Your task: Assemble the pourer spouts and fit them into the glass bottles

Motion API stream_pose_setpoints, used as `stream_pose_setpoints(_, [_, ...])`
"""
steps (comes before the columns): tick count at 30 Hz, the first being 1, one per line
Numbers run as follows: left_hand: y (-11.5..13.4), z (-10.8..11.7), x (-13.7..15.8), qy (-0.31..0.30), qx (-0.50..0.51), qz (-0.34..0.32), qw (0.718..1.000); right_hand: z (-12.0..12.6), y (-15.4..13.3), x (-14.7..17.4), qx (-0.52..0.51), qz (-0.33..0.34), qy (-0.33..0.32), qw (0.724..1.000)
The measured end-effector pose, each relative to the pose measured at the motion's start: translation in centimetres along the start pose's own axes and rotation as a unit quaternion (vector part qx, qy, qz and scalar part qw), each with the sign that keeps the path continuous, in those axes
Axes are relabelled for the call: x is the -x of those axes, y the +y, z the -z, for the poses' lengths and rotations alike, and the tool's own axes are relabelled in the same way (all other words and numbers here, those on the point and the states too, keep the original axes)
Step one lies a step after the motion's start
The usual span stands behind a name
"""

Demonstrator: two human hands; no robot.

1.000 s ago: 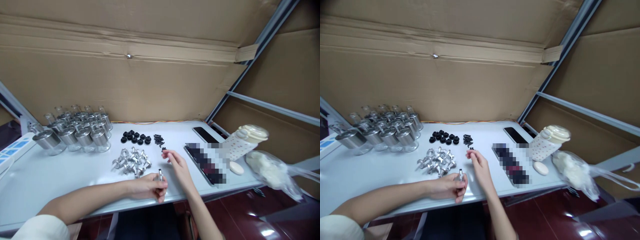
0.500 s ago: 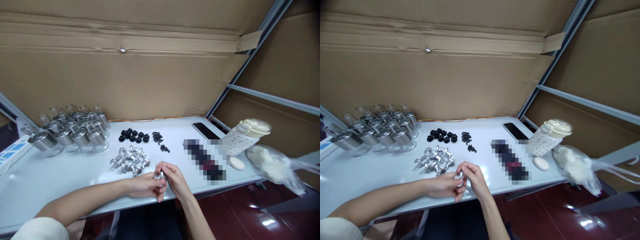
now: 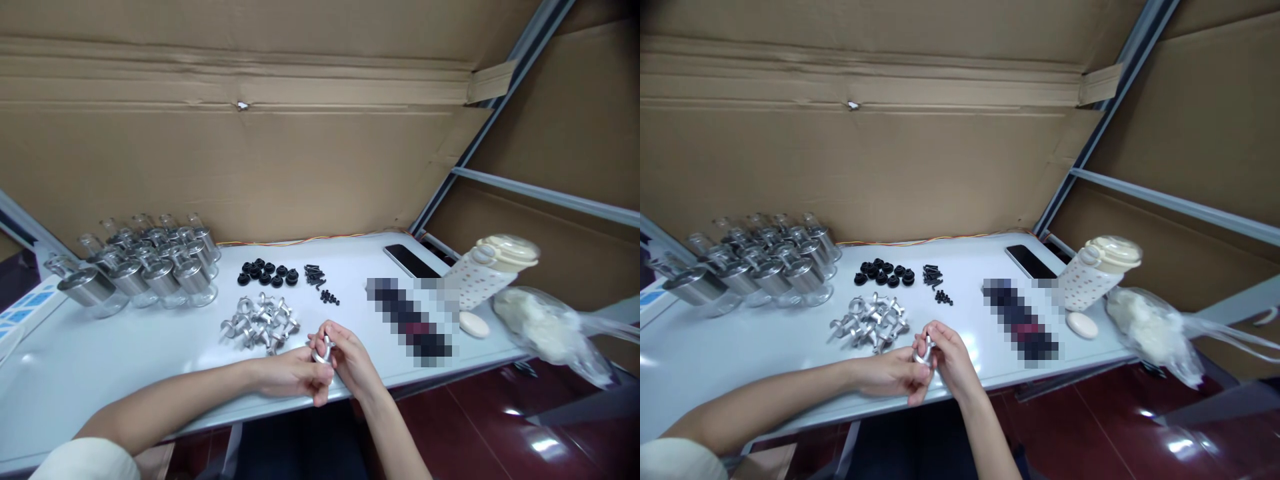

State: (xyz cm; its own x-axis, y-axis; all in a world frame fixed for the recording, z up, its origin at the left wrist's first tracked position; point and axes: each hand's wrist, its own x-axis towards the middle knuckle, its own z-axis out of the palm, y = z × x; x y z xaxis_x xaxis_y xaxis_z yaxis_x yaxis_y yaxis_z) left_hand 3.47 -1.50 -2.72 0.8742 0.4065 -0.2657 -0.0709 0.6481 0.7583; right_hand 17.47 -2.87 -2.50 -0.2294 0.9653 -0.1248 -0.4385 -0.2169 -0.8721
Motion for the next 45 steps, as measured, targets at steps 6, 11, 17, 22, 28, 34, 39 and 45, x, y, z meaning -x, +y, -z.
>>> stream_pose_setpoints(6, [0.1, 0.1, 0.0, -0.025, -0.022, 0.013, 0.999, 0.0, -0.5, 0.1, -0.031, -0.001, -0.023, 0.999])
stream_pose_setpoints(11, [0.3, -0.2, 0.1, -0.066, -0.05, 0.024, 0.996, 0.4, -0.4, 0.0, -0.042, -0.017, -0.034, 0.998])
stream_pose_setpoints(17, [0.4, -0.1, 0.2, -0.038, -0.014, 0.014, 0.999, 0.6, 0.2, -0.3, -0.074, -0.006, 0.025, 0.997])
stream_pose_setpoints(22, [0.8, -0.2, 0.5, -0.028, -0.008, 0.025, 0.999, 2.2, -0.3, -1.2, 0.128, 0.145, 0.167, 0.967])
stream_pose_setpoints(28, [0.8, -0.1, 0.6, -0.027, -0.018, 0.025, 0.999, 5.3, -1.6, -2.5, 0.45, 0.2, 0.231, 0.839])
stream_pose_setpoints(34, [0.7, -0.2, 0.6, -0.031, -0.016, 0.022, 0.999, 6.2, -1.1, -3.3, 0.516, 0.255, 0.233, 0.784])
stream_pose_setpoints(39, [0.8, -0.3, 0.6, -0.025, -0.017, 0.024, 0.999, 6.1, -0.8, -3.5, 0.545, 0.251, 0.21, 0.772])
stream_pose_setpoints(45, [0.8, -0.3, 0.6, -0.024, -0.021, 0.022, 0.999, 6.1, -0.6, -3.7, 0.579, 0.256, 0.249, 0.733])
